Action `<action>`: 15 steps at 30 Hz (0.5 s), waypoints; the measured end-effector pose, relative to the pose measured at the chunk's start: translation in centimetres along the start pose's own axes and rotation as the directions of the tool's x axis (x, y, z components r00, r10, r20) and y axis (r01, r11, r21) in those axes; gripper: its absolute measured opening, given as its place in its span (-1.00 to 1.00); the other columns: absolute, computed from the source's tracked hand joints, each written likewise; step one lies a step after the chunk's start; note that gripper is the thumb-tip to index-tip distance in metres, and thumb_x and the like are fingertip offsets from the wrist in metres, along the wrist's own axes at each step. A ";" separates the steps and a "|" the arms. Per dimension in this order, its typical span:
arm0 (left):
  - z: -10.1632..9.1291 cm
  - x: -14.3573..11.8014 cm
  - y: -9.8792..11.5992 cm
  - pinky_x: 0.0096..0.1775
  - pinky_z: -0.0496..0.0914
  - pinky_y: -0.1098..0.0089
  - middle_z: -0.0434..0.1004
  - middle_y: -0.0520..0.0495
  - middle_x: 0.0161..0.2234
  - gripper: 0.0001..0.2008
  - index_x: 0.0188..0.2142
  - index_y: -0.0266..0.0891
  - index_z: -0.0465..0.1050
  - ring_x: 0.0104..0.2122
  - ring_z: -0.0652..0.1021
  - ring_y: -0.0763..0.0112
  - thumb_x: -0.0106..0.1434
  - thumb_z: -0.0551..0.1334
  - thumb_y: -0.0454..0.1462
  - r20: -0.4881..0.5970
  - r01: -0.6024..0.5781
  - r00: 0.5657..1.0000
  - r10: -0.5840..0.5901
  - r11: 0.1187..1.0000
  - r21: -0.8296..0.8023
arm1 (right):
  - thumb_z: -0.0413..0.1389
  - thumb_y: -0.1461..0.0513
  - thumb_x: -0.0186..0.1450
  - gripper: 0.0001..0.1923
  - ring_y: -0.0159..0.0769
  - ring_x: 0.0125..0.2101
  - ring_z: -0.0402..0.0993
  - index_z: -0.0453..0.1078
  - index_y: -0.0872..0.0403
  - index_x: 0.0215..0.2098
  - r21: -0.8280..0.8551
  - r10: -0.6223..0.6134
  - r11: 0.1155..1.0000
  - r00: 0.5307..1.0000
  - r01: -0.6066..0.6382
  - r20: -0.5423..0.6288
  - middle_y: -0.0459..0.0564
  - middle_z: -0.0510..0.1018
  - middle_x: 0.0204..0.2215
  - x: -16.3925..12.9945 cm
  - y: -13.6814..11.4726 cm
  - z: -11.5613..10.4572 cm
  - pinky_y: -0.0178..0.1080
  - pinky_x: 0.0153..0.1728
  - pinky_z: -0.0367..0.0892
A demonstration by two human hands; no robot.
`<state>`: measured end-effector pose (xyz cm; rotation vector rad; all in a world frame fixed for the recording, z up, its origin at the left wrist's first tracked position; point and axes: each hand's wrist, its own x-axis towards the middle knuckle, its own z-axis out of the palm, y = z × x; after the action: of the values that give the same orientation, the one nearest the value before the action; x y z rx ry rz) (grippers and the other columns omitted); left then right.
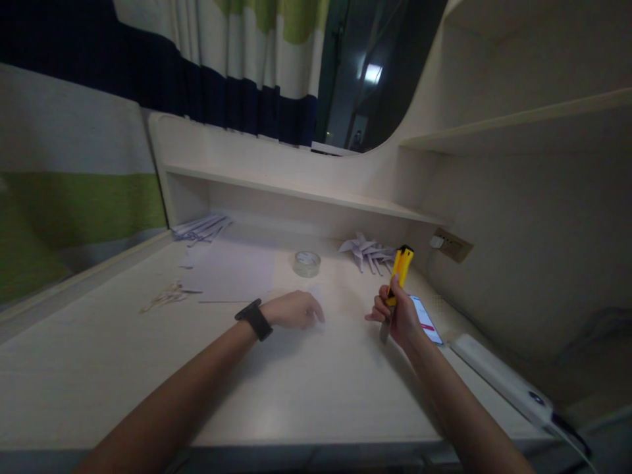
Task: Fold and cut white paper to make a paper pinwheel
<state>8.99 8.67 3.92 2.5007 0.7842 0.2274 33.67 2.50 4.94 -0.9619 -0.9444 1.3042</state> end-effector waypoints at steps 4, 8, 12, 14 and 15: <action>0.0 -0.1 0.2 -0.37 0.31 0.49 0.61 -0.09 -0.41 -0.70 -0.22 -0.26 0.56 -0.44 0.54 0.40 0.06 0.18 -0.40 -0.030 0.041 0.999 -0.041 0.999 0.001 | -0.08 -0.22 0.18 -0.47 -0.45 -0.81 0.09 0.13 0.04 -0.56 0.018 0.182 0.983 0.978 -0.185 0.104 -0.27 0.15 -0.83 1.0 0.1 -0.3 -0.18 -0.63 0.39; 0.1 0.2 -0.9 -0.36 0.33 0.46 0.60 -0.10 -0.43 -0.69 -0.18 -0.29 0.54 -0.45 0.54 0.38 0.05 0.19 -0.37 -0.122 0.069 0.989 -0.079 0.994 -0.084 | -0.03 -0.13 0.22 -0.57 -0.37 -0.67 0.30 0.23 0.05 -0.49 -0.035 0.129 0.991 0.990 -0.127 0.061 -0.17 0.32 -0.72 2.9 1.1 -0.9 -0.19 -0.50 0.41; -0.1 0.6 -2.9 -0.41 0.34 0.45 0.59 -0.12 -0.42 -0.63 -0.10 -0.34 0.47 -0.48 0.53 0.38 0.05 0.19 -0.36 -0.239 0.119 0.954 -0.183 0.958 -0.259 | 0.10 -0.04 0.18 -0.67 -0.44 -0.58 0.28 0.35 0.07 -0.42 -0.116 -0.055 0.992 0.994 0.044 -0.091 -0.12 0.42 -0.54 4.9 1.0 -1.6 -0.40 -0.59 0.24; -0.2 0.7 -3.8 -0.44 0.35 0.45 0.57 -0.13 -0.41 -0.61 -0.07 -0.35 0.43 -0.48 0.54 0.37 0.06 0.18 -0.36 -0.284 0.139 0.924 -0.255 0.919 -0.370 | 0.11 -0.03 0.16 -0.66 -0.47 -0.60 0.22 0.41 0.08 -0.42 -0.164 -0.144 0.980 0.976 0.117 -0.163 -0.11 0.42 -0.52 5.6 0.7 -2.0 -0.41 -0.64 0.15; -0.4 0.7 -4.2 -0.45 0.35 0.45 0.56 -0.13 -0.41 -0.60 -0.05 -0.34 0.40 -0.48 0.54 0.37 0.06 0.18 -0.36 -0.307 0.143 0.908 -0.285 0.900 -0.412 | 0.10 -0.04 0.16 -0.65 -0.47 -0.60 0.20 0.43 0.08 -0.41 -0.185 -0.180 0.972 0.966 0.146 -0.184 -0.11 0.41 -0.53 5.8 0.5 -2.3 -0.40 -0.64 0.13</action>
<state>7.45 12.18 2.10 2.0051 1.0462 0.7053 35.91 8.24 3.80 -1.1003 -0.9681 0.9801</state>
